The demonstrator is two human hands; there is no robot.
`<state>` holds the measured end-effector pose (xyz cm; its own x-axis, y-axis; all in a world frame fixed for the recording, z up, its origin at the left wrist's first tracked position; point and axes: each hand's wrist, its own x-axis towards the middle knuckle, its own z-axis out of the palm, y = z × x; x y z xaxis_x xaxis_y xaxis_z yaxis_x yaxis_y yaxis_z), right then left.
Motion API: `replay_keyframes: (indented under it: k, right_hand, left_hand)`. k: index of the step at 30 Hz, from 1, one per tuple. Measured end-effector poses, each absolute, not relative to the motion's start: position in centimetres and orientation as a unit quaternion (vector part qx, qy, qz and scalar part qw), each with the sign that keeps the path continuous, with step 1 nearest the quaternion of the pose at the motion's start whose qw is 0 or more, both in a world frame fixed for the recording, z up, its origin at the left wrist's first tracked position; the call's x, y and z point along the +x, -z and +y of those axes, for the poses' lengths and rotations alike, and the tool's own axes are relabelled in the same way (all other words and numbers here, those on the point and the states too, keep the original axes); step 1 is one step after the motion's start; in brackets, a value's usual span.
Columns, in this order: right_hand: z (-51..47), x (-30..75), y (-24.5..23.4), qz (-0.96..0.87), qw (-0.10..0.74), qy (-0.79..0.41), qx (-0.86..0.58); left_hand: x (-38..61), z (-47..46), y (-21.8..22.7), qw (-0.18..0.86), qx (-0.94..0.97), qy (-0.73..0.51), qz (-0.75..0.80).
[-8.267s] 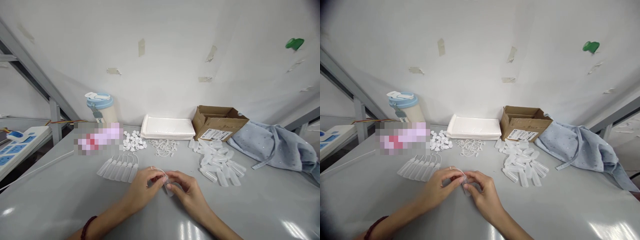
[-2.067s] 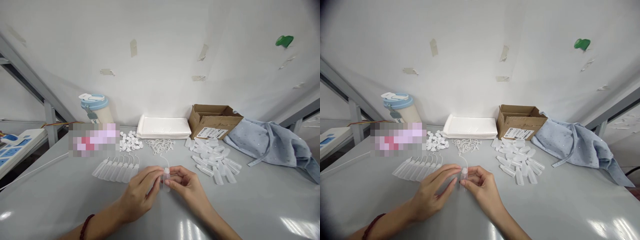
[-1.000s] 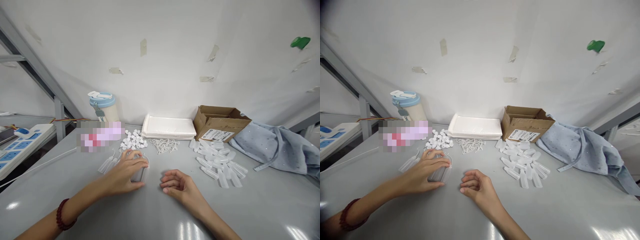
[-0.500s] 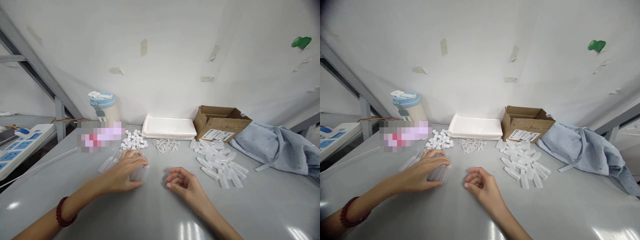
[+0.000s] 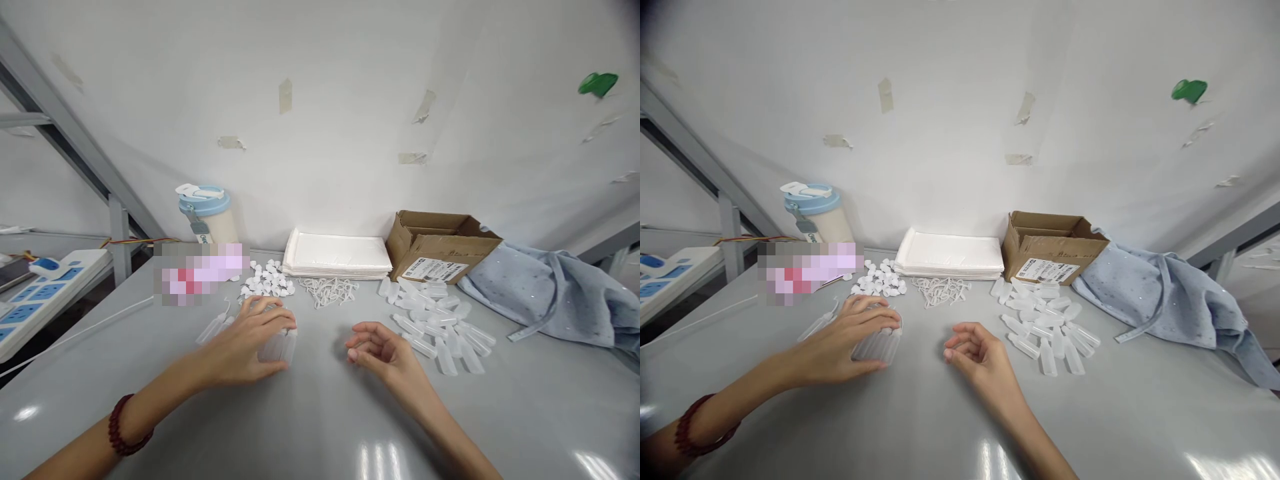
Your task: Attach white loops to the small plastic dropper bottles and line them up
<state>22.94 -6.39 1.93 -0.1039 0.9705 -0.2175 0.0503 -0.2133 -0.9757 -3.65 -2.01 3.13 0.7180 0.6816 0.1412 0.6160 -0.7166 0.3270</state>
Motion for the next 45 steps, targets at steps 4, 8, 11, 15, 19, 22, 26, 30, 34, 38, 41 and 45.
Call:
replay_keyframes:
  k: [4, 8, 11, 15, 19, 22, 26, 30, 34, 38, 41, 45]
  right_hand:
    - [-5.6, 25.2, -2.3, -0.544, 0.391, -0.44, -0.598]
    - [-4.9, 27.7, -1.9, -0.635, 0.279, -0.25, -0.675]
    - [-4.7, 29.0, -1.6, -0.663, 0.207, -0.21, -0.689]
    - [-4.8, 30.7, -1.8, -0.669, 0.178, -0.206, -0.692]
    - [-4.9, 32.4, -2.3, -0.657, 0.17, -0.228, -0.698]
    - [-5.0, 33.1, -2.5, -0.653, 0.157, -0.229, -0.705]
    - [-4.9, 32.8, -2.4, -0.662, 0.119, -0.217, -0.708]
    - [-5.0, 32.2, -2.2, -0.672, 0.101, -0.205, -0.704]
    - [-5.0, 31.9, -2.3, -0.677, 0.126, -0.207, -0.695]
    - [-5.0, 31.2, -2.8, -0.666, 0.207, -0.212, -0.685]
    - [-5.2, 29.9, -2.9, -0.653, 0.295, -0.227, -0.66]
    - [-5.9, 27.2, -2.5, -0.626, 0.38, -0.309, -0.607]
  left_hand:
    - [-2.7, -1.1, -3.4, 0.109, 0.908, -0.164, 0.371]
    - [-0.4, 0.7, -3.5, 0.086, 0.891, -0.169, 0.411]
    - [1.6, 1.9, -3.3, 0.078, 0.887, -0.139, 0.433]
    - [3.7, 2.8, -2.6, 0.057, 0.885, -0.127, 0.444]
    - [5.0, 2.9, -1.9, 0.034, 0.886, -0.113, 0.448]
    - [5.5, 2.8, -1.8, 0.029, 0.885, -0.111, 0.452]
    - [5.5, 2.8, -2.0, 0.045, 0.881, -0.126, 0.454]
    - [5.0, 2.9, -2.0, 0.082, 0.868, -0.158, 0.464]
    - [4.5, 2.9, -2.1, 0.118, 0.847, -0.213, 0.473]
    - [4.1, 2.5, -2.5, 0.14, 0.822, -0.274, 0.479]
    - [4.0, 1.3, -2.9, 0.166, 0.809, -0.338, 0.452]
    - [4.3, -1.1, -3.3, 0.208, 0.814, -0.393, 0.373]
